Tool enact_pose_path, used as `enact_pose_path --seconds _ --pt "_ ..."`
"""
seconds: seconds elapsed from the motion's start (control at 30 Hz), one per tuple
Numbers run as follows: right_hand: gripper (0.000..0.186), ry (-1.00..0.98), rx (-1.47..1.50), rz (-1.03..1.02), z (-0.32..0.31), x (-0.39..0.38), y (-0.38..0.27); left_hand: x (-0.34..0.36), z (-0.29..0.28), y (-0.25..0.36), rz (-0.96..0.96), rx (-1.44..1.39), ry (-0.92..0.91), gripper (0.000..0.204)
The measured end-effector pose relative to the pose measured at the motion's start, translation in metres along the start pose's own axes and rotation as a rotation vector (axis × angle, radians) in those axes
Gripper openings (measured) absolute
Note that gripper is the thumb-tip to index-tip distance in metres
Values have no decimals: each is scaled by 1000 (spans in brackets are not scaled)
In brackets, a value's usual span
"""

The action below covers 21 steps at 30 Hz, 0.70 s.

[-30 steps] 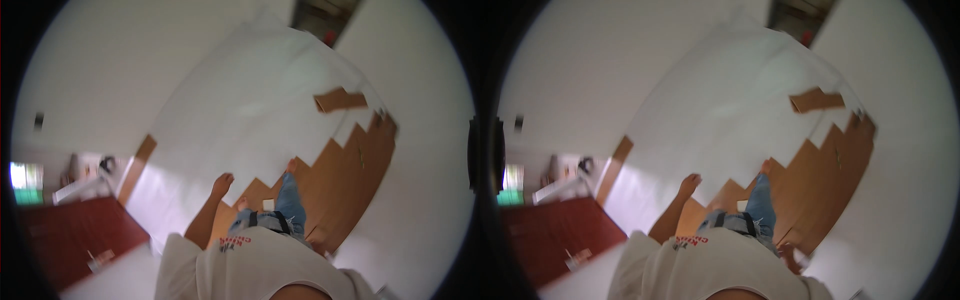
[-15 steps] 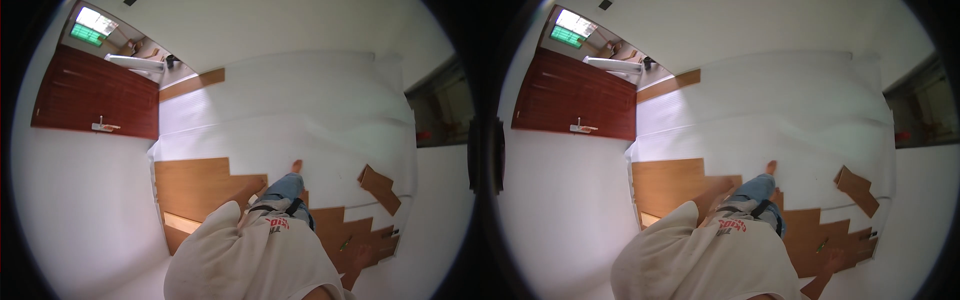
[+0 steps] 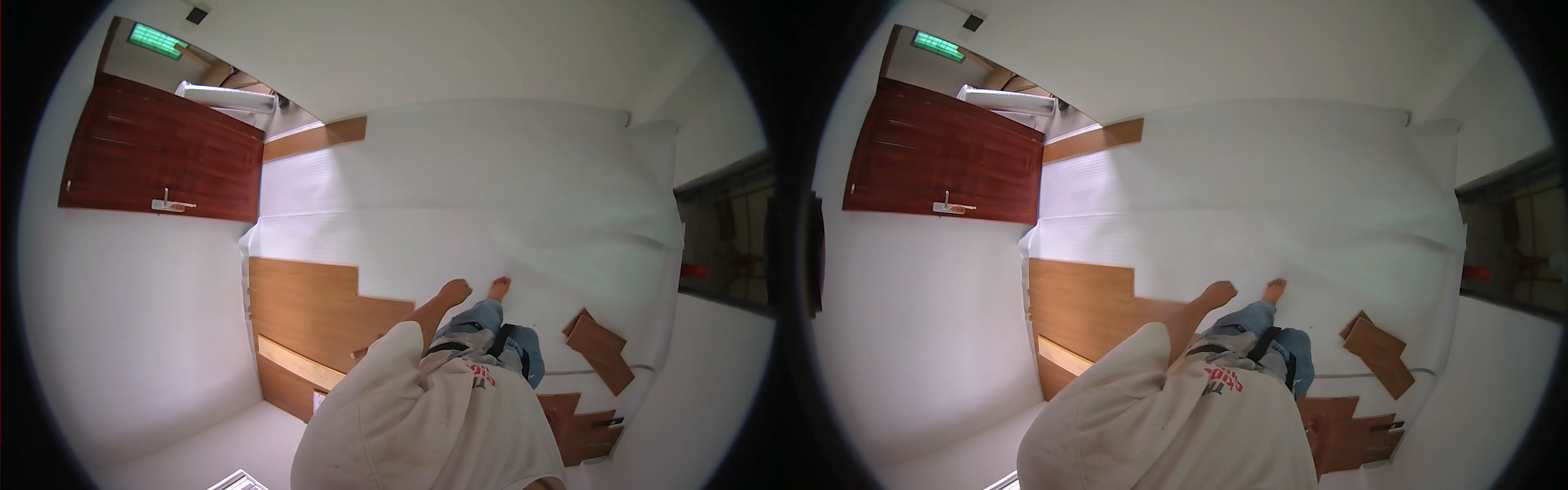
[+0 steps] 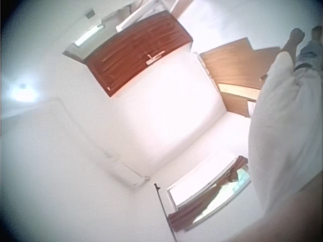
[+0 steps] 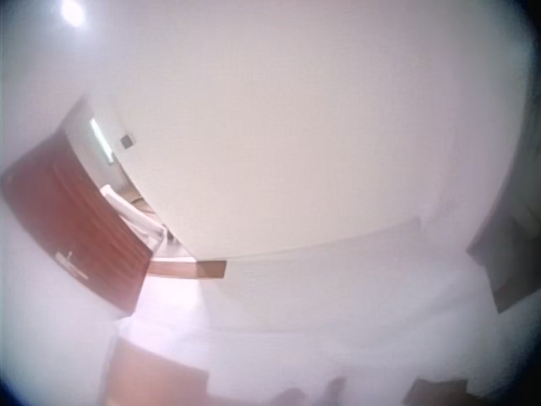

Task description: The person installs flooring by positioning wooden planks, laying out foam underlayment across the floor, and cutting excess foam using a utility knife.

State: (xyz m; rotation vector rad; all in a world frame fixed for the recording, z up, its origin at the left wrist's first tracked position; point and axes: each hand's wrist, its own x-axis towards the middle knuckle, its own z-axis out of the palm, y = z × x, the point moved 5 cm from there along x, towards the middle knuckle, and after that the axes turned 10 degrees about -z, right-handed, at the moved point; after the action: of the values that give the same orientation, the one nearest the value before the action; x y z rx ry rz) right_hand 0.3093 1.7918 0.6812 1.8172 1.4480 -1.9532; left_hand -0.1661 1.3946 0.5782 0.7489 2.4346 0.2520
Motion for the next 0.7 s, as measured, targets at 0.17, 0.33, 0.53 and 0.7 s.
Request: enact_pose_path --seconds 0.17,0.33,0.53,0.7 --pt "15 19 -40 95 -37 34 -7 73 -154 115 -222 -663 -24 29" --pt "17 -52 -135 143 -71 105 -40 73 -171 111 -178 -567 212 31" --pt "19 -95 -192 153 -117 267 -99 -36 -56 59 -364 -219 287 15" --pt "21 35 -169 -232 2 294 -298 -206 85 25 -1155 -851 200 28"
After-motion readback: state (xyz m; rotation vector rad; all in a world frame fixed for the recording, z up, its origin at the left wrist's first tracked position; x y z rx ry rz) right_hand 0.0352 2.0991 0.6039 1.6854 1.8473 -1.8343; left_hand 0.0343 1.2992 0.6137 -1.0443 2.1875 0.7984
